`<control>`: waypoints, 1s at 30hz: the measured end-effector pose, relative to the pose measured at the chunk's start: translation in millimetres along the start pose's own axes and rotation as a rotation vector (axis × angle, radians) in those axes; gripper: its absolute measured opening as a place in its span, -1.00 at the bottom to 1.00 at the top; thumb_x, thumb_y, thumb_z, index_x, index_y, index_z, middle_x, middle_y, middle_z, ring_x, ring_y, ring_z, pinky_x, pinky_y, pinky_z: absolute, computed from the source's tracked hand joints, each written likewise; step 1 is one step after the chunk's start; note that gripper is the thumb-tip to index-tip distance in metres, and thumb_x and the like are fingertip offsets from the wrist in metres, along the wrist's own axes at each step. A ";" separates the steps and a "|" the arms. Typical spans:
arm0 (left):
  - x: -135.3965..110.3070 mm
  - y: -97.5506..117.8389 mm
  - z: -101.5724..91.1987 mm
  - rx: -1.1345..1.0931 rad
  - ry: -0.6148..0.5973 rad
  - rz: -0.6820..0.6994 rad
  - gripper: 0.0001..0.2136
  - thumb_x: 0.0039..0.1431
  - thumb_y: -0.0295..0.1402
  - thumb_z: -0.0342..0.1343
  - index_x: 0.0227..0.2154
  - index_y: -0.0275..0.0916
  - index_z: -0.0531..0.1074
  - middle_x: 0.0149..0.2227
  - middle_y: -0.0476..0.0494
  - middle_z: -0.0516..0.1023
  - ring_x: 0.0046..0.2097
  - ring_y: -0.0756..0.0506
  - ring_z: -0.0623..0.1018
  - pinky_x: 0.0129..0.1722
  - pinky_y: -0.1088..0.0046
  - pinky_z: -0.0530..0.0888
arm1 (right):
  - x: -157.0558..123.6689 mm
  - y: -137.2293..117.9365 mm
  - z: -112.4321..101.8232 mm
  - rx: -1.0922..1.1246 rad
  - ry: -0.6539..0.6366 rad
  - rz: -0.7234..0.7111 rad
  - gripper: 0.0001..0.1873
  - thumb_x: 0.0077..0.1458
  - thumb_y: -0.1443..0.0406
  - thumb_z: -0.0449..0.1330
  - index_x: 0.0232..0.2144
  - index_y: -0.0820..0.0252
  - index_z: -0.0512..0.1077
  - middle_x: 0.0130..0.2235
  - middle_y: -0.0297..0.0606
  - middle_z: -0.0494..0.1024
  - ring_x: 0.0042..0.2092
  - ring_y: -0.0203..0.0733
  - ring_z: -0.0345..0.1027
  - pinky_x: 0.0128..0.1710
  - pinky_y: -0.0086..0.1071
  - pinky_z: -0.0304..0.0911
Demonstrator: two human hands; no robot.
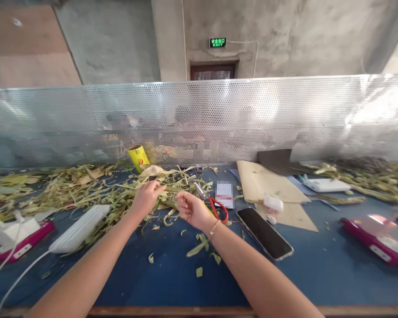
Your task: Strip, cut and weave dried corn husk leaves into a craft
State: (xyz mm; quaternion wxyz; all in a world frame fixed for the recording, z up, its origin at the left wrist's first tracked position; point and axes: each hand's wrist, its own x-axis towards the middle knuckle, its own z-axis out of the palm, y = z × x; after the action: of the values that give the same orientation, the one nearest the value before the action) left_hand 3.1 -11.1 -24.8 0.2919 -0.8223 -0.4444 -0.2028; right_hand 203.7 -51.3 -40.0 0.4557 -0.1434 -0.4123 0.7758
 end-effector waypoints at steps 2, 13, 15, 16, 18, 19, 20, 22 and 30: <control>-0.3 0.5 -2.5 -0.033 0.004 0.003 -0.70 0.08 -0.54 -0.08 -0.18 -0.19 0.45 -0.25 -0.21 0.46 -0.16 -0.15 0.41 -0.18 0.30 0.34 | 6.5 0.2 3.0 -0.188 0.135 -0.107 -0.74 -0.10 0.21 0.19 -0.38 0.21 0.23 -0.56 -0.52 0.10 -0.63 -0.52 -0.15 -0.67 -0.58 -0.23; 4.5 13.9 -11.7 -0.096 0.009 0.141 -0.70 0.05 -0.59 -0.08 -0.15 -0.31 0.38 -0.16 -0.28 0.49 -0.12 -0.16 0.46 -0.09 0.25 0.35 | 14.0 9.9 -7.5 -0.781 0.448 -0.389 -0.66 -0.08 0.15 0.16 -0.23 0.13 0.24 -0.35 -0.35 0.31 -0.43 -0.32 0.32 -0.44 -0.38 0.29; 4.7 15.4 -10.8 -0.103 0.019 0.169 -0.71 0.04 -0.59 -0.07 -0.16 -0.33 0.37 -0.16 -0.28 0.49 -0.12 -0.16 0.46 -0.11 0.26 0.36 | 13.9 11.7 -9.1 -0.709 0.448 -0.387 -0.69 -0.09 0.16 0.16 -0.28 0.13 0.24 -0.41 -0.38 0.33 -0.44 -0.31 0.34 -0.39 -0.34 0.31; 4.9 16.3 -9.8 -0.111 0.024 0.182 -0.72 0.04 -0.60 -0.06 -0.17 -0.33 0.37 -0.15 -0.29 0.48 -0.12 -0.16 0.46 -0.11 0.27 0.36 | 13.9 12.8 -10.2 -0.673 0.439 -0.382 -0.70 -0.10 0.16 0.17 -0.29 0.13 0.24 -0.43 -0.39 0.34 -0.45 -0.31 0.34 -0.37 -0.33 0.31; 5.1 18.3 -7.0 -0.130 0.040 0.196 -0.73 0.04 -0.60 -0.07 -0.20 -0.31 0.37 -0.14 -0.28 0.47 -0.11 -0.15 0.45 -0.10 0.28 0.36 | 13.9 15.0 -13.2 -0.606 0.407 -0.367 -0.70 -0.14 0.19 0.19 -0.32 0.14 0.25 -0.45 -0.42 0.35 -0.45 -0.33 0.33 -0.34 -0.34 0.30; 5.1 19.4 -5.3 -0.135 0.046 0.198 -0.74 0.05 -0.59 -0.08 -0.20 -0.29 0.36 -0.13 -0.28 0.47 -0.11 -0.14 0.45 -0.09 0.28 0.35 | 13.9 15.9 -14.8 -0.583 0.394 -0.365 -0.70 -0.16 0.20 0.20 -0.33 0.14 0.26 -0.46 -0.43 0.36 -0.45 -0.33 0.33 -0.33 -0.34 0.29; 4.9 20.3 -3.5 -0.136 0.045 0.196 -0.74 0.05 -0.59 -0.09 -0.21 -0.28 0.35 -0.14 -0.27 0.46 -0.11 -0.14 0.44 -0.08 0.28 0.35 | 13.9 16.5 -16.3 -0.572 0.385 -0.363 -0.71 -0.17 0.21 0.20 -0.35 0.15 0.26 -0.47 -0.43 0.36 -0.44 -0.33 0.33 -0.32 -0.35 0.29; 4.2 21.7 -0.3 -0.117 0.014 0.183 -0.75 0.05 -0.60 -0.11 -0.23 -0.27 0.33 -0.19 -0.24 0.46 -0.15 -0.13 0.44 -0.11 0.29 0.35 | 13.6 16.4 -18.5 -0.604 0.383 -0.362 -0.77 -0.16 0.23 0.18 -0.40 0.17 0.27 -0.48 -0.42 0.36 -0.44 -0.33 0.32 -0.32 -0.35 0.27; 3.7 21.3 2.1 -0.030 -0.142 0.106 -0.77 0.04 -0.60 -0.17 -0.26 -0.30 0.29 -0.26 -0.23 0.39 -0.18 -0.17 0.41 -0.23 0.31 0.35 | -7.7 -3.2 -11.0 -1.818 0.504 -0.301 -0.88 0.00 0.38 0.07 -0.33 0.24 0.31 -0.20 -0.12 0.36 -0.12 -0.10 0.25 -0.12 -0.22 0.17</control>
State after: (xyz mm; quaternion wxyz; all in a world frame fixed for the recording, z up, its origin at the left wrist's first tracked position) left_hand 23.3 -16.7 -30.6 0.2575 -0.8612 -0.4170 -0.1349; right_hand 216.3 -51.3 -45.6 0.3402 -0.5508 -0.7612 0.0380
